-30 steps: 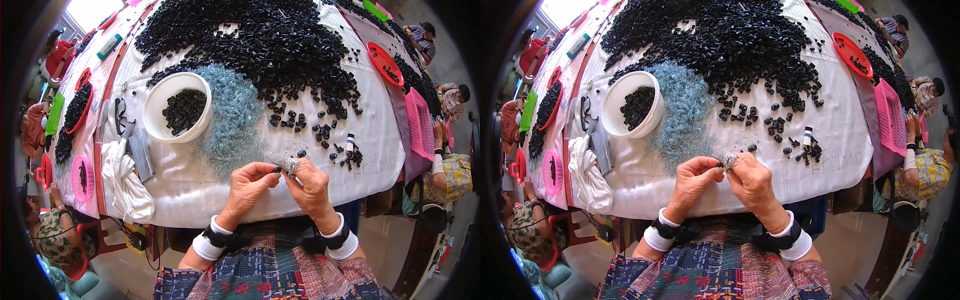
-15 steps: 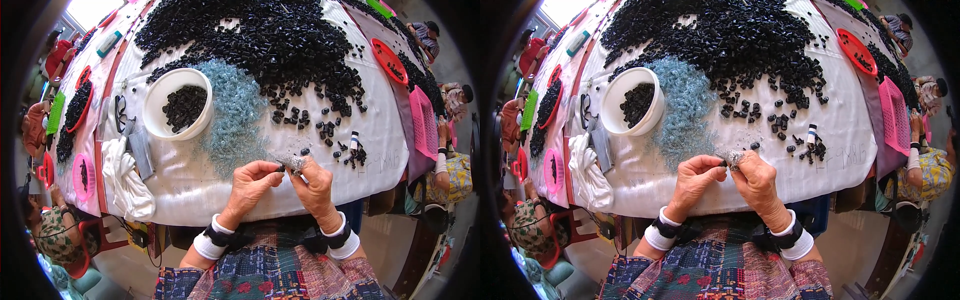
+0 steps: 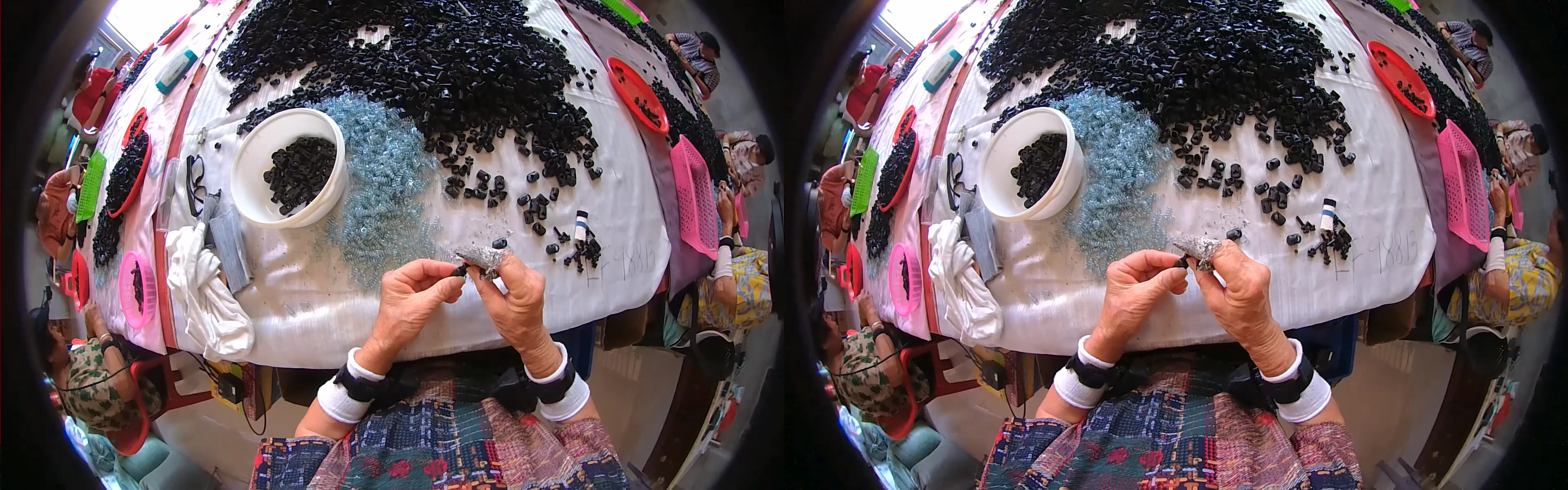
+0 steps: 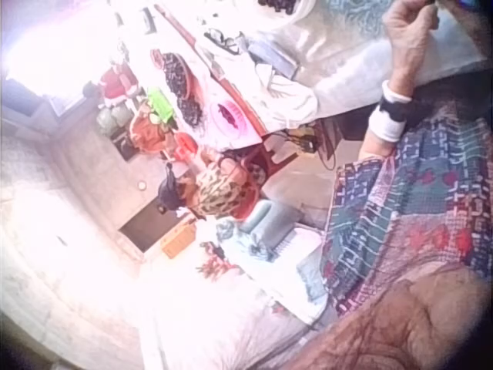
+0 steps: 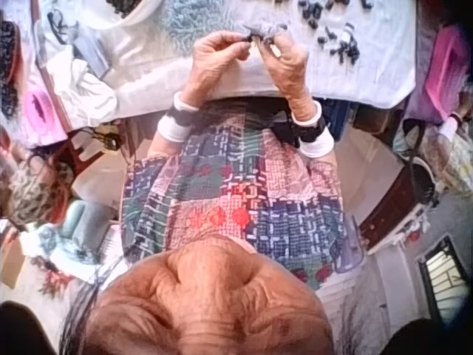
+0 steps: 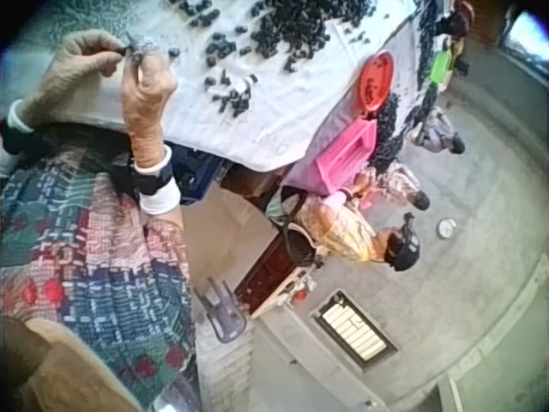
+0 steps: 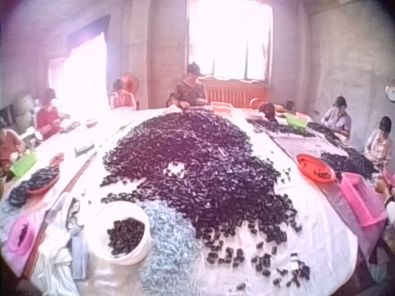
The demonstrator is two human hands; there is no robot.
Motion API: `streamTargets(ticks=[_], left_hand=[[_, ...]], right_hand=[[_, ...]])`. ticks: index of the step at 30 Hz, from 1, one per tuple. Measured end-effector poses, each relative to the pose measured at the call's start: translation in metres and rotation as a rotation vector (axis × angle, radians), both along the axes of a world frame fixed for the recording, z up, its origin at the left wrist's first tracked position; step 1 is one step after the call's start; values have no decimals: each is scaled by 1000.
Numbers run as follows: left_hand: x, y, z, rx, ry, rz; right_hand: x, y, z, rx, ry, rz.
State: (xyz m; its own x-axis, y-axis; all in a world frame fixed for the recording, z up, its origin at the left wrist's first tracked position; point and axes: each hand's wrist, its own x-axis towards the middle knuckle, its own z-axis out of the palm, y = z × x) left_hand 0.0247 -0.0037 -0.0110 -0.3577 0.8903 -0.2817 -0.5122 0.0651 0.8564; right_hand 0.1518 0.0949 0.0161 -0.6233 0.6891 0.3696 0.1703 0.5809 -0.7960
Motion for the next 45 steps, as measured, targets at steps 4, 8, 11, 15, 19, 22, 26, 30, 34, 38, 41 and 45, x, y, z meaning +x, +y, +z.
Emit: streamTargets(ticks=[4,8,11,15,19,22,26,30,34,38,41,45], left_hand=[[1,1,0,-6,4,-1],[2,0,-2,13,14,4],[1,0,-2,5,11,2],[1,0,0,-8,21,-1],[1,0,0,-7,-9,4],[1,0,-1,2,-9,0],[1,-1,0,-2,7,-3],[3,1,4,-21,18,-5],[4,1,1,-4,38,-2],[6,3,1,-58,41,31],[7,2,-1,-34,40,30],[2,3,5,-82,28,-20]], right_hand=[[2,-1,-2,34,-6,21],[0,-4,-4,62,19,16],[0,-4,-4,20,35,-23],[0,-6,-2,23,35,-51],[-1,-6,-2,17,49,-44],[-1,-7,-2,17,43,-52],[1,-8,-4,19,28,-33],[3,-8,-4,14,3,-40],[1,-6,-5,116,6,-4],[0,-1,-5,147,-21,19],[0,-1,-1,270,-9,71],[2,3,-1,271,-61,118]])
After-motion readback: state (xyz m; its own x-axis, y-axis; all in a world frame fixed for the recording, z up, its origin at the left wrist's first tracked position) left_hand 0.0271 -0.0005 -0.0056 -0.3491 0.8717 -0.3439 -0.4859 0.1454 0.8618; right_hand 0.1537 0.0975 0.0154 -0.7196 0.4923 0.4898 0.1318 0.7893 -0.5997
